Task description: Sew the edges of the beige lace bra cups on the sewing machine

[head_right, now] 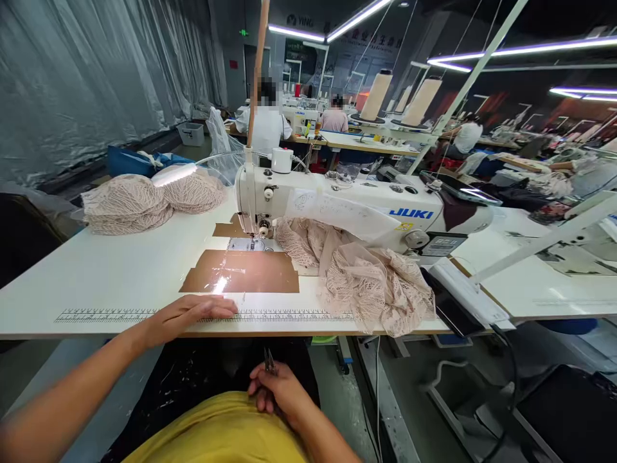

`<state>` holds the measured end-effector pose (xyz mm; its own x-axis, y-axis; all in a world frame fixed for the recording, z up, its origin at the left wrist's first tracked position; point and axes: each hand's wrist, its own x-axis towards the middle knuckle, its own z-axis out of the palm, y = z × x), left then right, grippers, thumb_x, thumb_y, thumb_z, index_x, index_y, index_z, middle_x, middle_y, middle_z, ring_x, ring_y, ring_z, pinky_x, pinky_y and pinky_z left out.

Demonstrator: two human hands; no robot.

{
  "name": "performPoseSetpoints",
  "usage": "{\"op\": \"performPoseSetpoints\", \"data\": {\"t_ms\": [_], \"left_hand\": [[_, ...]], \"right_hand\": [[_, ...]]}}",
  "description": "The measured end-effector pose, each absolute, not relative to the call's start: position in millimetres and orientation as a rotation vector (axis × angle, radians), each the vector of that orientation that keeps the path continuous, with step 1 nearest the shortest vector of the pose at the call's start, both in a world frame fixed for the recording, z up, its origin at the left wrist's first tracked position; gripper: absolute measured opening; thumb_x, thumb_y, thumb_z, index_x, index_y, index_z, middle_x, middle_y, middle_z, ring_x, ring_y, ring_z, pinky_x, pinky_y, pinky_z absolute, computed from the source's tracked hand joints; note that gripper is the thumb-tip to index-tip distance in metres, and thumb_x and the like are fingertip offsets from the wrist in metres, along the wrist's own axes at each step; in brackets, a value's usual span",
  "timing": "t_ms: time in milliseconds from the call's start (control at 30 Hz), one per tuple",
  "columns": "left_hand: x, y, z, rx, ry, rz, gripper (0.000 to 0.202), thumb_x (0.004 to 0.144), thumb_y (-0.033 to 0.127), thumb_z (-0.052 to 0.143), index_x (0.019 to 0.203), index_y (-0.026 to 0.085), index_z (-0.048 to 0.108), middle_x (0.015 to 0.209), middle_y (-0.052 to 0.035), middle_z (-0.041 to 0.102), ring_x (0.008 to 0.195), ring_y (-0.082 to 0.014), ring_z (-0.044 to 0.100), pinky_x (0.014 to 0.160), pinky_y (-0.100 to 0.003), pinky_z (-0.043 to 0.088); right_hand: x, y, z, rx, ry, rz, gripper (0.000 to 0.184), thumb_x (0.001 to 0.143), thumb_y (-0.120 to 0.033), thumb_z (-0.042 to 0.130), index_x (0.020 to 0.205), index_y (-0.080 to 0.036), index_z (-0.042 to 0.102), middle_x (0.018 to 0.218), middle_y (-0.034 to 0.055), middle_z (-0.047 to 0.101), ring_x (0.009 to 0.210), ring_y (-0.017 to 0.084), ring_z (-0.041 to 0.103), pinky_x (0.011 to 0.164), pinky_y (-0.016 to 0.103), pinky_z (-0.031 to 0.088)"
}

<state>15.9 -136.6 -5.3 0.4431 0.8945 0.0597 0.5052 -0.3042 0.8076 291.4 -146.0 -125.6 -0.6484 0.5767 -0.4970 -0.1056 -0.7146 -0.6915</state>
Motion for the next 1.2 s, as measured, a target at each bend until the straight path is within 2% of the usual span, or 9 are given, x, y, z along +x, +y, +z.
{"op": "performPoseSetpoints", "data": {"t_ms": [100,167,267,400,533,633,767,900,1200], "left_hand": [[13.4,-142.0,-6.6,1.734,1.143,0.844,0.052,0.100,0.042,0.024,0.114,0.021,0.069,0.122,-0.0045,0.067,0.118,-0.0245,0.058,0.107,-0.041,0.040],[15.7,-133.9,-6.4,1.718,1.186,0.935,0.053,0.100,0.043,0.022,0.119,0.020,0.067,0.129,-0.0057,0.062,0.125,-0.0264,0.051,0.111,-0.045,0.034],[27.2,-112.1,-4.4,1.792,1.203,0.919,0.046,0.099,0.044,0.030,0.125,0.024,0.062,0.141,-0.0009,0.051,0.137,-0.0245,0.036,0.118,-0.043,0.019],[40.3,-99.6,-2.8,1.862,1.114,0.779,0.037,0.096,0.044,0.040,0.114,0.030,0.069,0.129,0.0029,0.062,0.129,-0.0224,0.047,0.117,-0.039,0.020],[35.0,-119.3,-4.9,1.850,1.051,0.751,0.053,0.098,0.047,0.028,0.099,0.024,0.076,0.110,-0.0029,0.072,0.119,-0.0229,0.057,0.108,-0.036,0.037],[30.6,-140.3,-6.2,1.799,1.042,0.789,0.057,0.099,0.045,0.025,0.097,0.021,0.077,0.103,-0.0054,0.074,0.116,-0.0241,0.059,0.106,-0.038,0.040],[40.0,-166.0,-7.0,1.644,0.980,0.881,0.056,0.099,0.046,0.027,0.097,0.021,0.077,0.102,-0.0067,0.075,0.103,-0.0252,0.065,0.105,-0.042,0.040],[53.2,-185.7,-12.6,1.329,0.963,0.929,0.059,0.096,0.055,0.029,0.106,0.019,0.074,0.112,-0.0094,0.071,0.104,-0.0294,0.065,0.092,-0.043,0.051],[19.4,-195.9,-7.9,1.651,1.334,1.153,0.045,0.099,0.041,0.030,0.108,0.026,0.071,0.112,-0.0003,0.071,0.110,-0.0227,0.061,0.104,-0.036,0.040]], "right_hand": [[268.7,-141.3,-136.4,-1.041,-0.705,2.428,0.040,0.066,-0.042,0.079,0.087,-0.012,0.062,0.081,0.0076,0.071,0.060,0.012,0.066,0.050,0.018,0.044],[254.6,-136.5,-133.7,-1.029,-0.590,2.465,0.038,0.069,-0.038,0.077,0.093,-0.012,0.063,0.095,0.0106,0.071,0.078,0.016,0.069,0.066,0.025,0.051],[237.4,-131.1,-125.0,-0.989,-0.470,2.491,0.029,0.075,-0.032,0.073,0.095,-0.012,0.064,0.103,0.0114,0.070,0.089,0.019,0.069,0.078,0.031,0.051],[224.2,-127.7,-114.8,-0.929,-0.371,2.491,0.018,0.082,-0.025,0.063,0.094,-0.011,0.066,0.105,0.0101,0.070,0.092,0.018,0.067,0.085,0.033,0.050],[216.0,-128.3,-107.6,-0.886,-0.292,2.528,0.020,0.087,-0.022,0.054,0.095,-0.009,0.067,0.104,0.0119,0.070,0.093,0.020,0.067,0.087,0.035,0.049],[208.4,-130.8,-102.9,-0.853,-0.240,2.583,0.025,0.090,-0.021,0.047,0.097,-0.007,0.066,0.100,0.0129,0.070,0.092,0.021,0.068,0.086,0.037,0.050],[201.9,-135.1,-95.8,-0.815,-0.180,2.640,0.030,0.092,-0.022,0.040,0.099,-0.007,0.065,0.092,0.0124,0.071,0.087,0.022,0.069,0.084,0.039,0.051],[206.0,-139.3,-90.6,-0.782,-0.157,2.688,0.031,0.092,-0.023,0.042,0.103,-0.005,0.064,0.090,0.0133,0.071,0.082,0.021,0.069,0.083,0.038,0.051],[222.8,-121.2,-138.1,-1.031,-0.159,2.451,0.025,0.093,-0.019,0.044,0.095,-0.006,0.065,0.083,0.0128,0.072,0.077,0.018,0.070,0.080,0.031,0.052]]}}
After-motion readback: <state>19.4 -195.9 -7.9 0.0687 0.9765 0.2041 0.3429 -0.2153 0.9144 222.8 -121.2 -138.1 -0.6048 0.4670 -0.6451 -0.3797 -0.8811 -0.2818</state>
